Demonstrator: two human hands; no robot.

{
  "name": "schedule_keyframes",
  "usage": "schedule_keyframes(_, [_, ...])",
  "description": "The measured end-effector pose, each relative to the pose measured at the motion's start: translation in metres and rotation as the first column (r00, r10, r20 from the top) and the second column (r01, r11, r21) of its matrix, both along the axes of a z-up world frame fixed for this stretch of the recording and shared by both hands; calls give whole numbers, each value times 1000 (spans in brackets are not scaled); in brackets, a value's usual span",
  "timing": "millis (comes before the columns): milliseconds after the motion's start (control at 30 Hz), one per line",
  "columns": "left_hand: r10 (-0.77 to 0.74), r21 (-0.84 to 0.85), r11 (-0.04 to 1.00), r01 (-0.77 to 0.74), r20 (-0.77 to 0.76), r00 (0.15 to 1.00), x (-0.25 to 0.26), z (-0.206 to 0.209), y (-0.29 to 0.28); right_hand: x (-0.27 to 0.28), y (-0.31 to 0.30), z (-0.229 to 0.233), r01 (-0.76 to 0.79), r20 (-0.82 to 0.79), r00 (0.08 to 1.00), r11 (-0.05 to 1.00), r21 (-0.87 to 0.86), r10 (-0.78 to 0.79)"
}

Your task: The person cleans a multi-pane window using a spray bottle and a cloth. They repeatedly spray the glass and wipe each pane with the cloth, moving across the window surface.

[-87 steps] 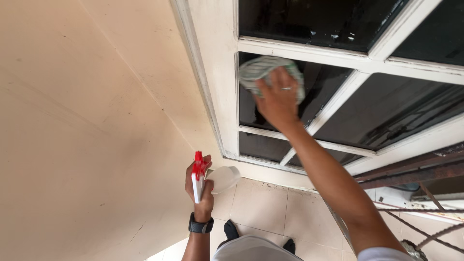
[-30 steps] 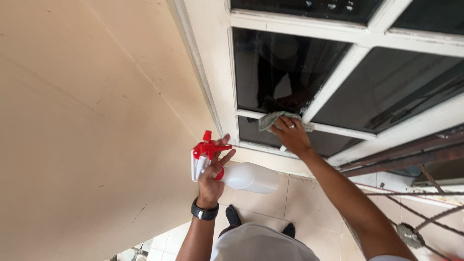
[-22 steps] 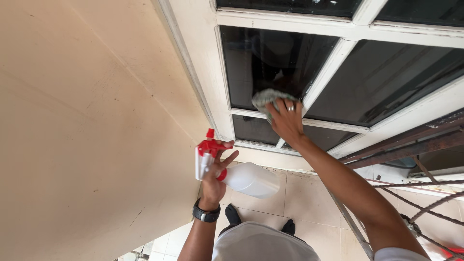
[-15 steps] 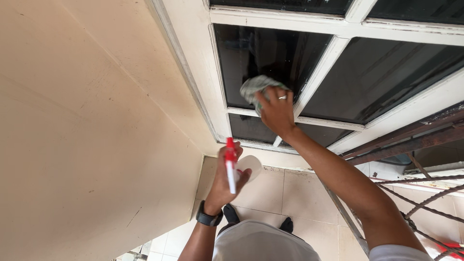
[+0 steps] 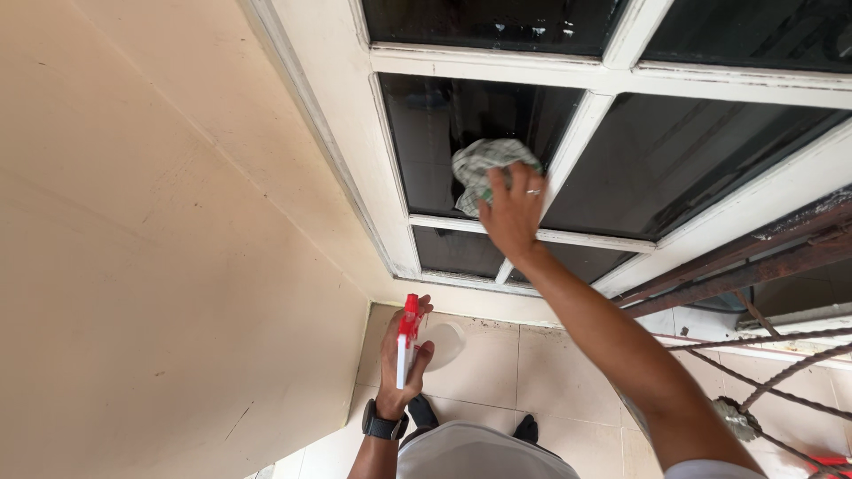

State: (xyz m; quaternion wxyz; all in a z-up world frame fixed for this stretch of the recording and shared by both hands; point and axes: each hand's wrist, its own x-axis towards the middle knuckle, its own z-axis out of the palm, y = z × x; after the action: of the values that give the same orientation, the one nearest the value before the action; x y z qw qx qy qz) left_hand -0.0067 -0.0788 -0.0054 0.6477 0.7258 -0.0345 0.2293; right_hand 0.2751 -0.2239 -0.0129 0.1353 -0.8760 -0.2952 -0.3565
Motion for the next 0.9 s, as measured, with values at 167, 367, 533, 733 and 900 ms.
schedule_keyframes(167, [56, -40, 998, -56, 0, 998, -8, -5, -3, -12, -2, -59, -141, -199, 977, 929, -344, 74])
schedule_keyframes(367, [156, -106, 983, -152, 37, 987, -12, -10, 4, -35, -25, -104, -156, -365, 924, 983, -98, 110])
schedule_keyframes(533, [108, -51, 993, -107, 29, 994, -12, -6, -1, -55, -49, -81, 212, -544, 773, 676, 706, 326])
schedule_keyframes(733, [41, -161, 986, -54, -81, 996, -4, 1, -15, -22, -121, 47, -28, 160, 970, 575, 818, -181])
schedule_keyframes(900, [-7, -216, 976, -23, -134, 991, 7, 0, -29, 16, -127, 42, 230, 51, 960, 874, 427, -277])
